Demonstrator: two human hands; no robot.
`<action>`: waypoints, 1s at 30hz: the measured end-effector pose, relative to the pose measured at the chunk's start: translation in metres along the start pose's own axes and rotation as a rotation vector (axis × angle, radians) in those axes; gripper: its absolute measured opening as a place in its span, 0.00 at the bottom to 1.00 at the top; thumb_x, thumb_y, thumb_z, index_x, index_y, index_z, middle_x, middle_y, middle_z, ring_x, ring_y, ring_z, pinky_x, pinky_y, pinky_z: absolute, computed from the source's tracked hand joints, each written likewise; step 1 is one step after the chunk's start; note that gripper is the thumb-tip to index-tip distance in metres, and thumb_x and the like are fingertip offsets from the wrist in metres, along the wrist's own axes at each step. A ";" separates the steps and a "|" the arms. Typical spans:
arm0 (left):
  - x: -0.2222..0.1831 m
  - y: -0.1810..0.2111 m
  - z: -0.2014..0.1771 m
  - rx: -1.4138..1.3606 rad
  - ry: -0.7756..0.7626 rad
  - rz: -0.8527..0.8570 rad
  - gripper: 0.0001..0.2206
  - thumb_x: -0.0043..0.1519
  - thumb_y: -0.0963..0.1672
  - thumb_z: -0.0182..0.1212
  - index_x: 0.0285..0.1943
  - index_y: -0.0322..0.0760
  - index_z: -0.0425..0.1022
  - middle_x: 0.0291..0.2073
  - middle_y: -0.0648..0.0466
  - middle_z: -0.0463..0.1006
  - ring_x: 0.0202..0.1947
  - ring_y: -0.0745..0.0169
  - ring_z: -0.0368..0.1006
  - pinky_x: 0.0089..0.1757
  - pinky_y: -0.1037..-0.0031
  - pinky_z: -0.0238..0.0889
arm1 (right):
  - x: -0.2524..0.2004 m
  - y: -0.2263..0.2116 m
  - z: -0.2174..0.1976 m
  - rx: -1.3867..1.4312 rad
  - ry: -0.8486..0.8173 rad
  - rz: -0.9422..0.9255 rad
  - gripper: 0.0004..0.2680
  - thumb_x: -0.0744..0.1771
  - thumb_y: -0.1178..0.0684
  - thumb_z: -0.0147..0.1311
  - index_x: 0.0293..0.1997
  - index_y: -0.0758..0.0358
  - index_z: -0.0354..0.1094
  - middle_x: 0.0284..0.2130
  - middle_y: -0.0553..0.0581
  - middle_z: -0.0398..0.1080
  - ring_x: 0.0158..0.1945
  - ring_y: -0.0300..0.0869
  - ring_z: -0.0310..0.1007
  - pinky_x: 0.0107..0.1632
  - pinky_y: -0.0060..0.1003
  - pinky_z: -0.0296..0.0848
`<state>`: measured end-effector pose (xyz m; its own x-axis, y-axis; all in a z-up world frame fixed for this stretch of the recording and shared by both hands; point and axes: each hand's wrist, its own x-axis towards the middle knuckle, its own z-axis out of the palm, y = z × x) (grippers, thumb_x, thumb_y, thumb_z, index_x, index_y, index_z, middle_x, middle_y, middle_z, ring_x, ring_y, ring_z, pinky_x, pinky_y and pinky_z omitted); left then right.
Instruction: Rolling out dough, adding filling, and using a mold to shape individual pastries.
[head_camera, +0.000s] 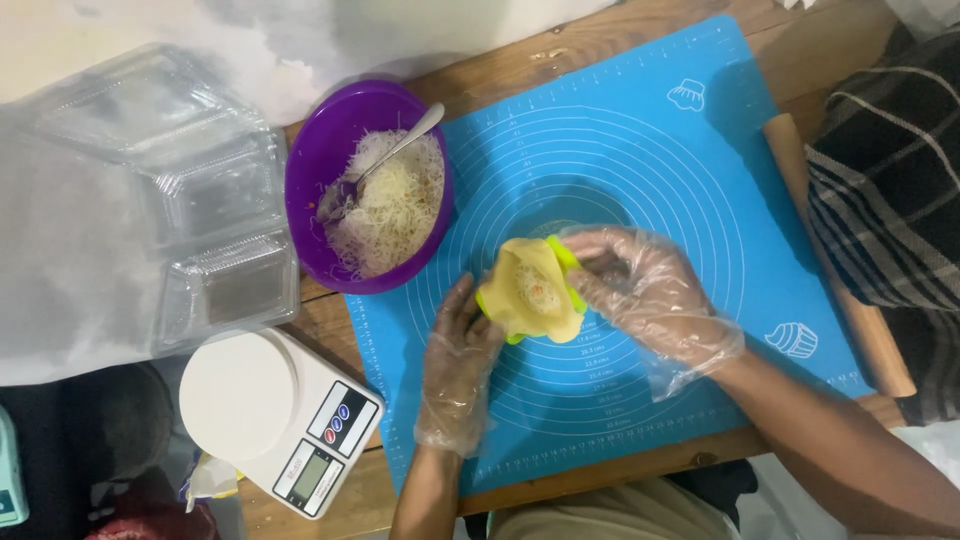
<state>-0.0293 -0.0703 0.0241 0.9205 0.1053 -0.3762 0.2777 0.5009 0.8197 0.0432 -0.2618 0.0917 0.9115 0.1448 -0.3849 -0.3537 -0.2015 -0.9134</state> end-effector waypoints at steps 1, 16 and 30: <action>0.000 -0.003 0.000 0.015 0.000 0.013 0.43 0.50 0.40 0.74 0.76 0.32 0.55 0.70 0.32 0.62 0.69 0.33 0.62 0.65 0.51 0.57 | -0.001 0.002 0.000 -0.021 -0.020 -0.045 0.12 0.65 0.63 0.57 0.54 0.63 0.73 0.47 0.66 0.73 0.50 0.52 0.76 0.48 0.44 0.82; -0.006 0.000 0.020 0.098 0.011 0.088 0.41 0.50 0.38 0.73 0.75 0.35 0.57 0.66 0.36 0.67 0.60 0.38 0.73 0.57 0.53 0.69 | -0.005 0.027 0.005 -0.110 -0.102 -0.601 0.13 0.62 0.68 0.59 0.49 0.65 0.75 0.40 0.65 0.77 0.41 0.51 0.81 0.42 0.41 0.84; -0.007 -0.022 0.041 0.256 0.072 0.304 0.45 0.50 0.38 0.74 0.78 0.36 0.52 0.58 0.38 0.72 0.52 0.45 0.78 0.53 0.58 0.74 | -0.020 0.039 0.008 -0.334 0.149 -0.824 0.15 0.62 0.56 0.66 0.53 0.64 0.71 0.35 0.63 0.74 0.39 0.50 0.78 0.42 0.43 0.79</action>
<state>-0.0305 -0.1179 0.0262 0.9523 0.2798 -0.1221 0.0638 0.2088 0.9759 0.0096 -0.2645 0.0626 0.8750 0.2453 0.4174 0.4822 -0.3634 -0.7971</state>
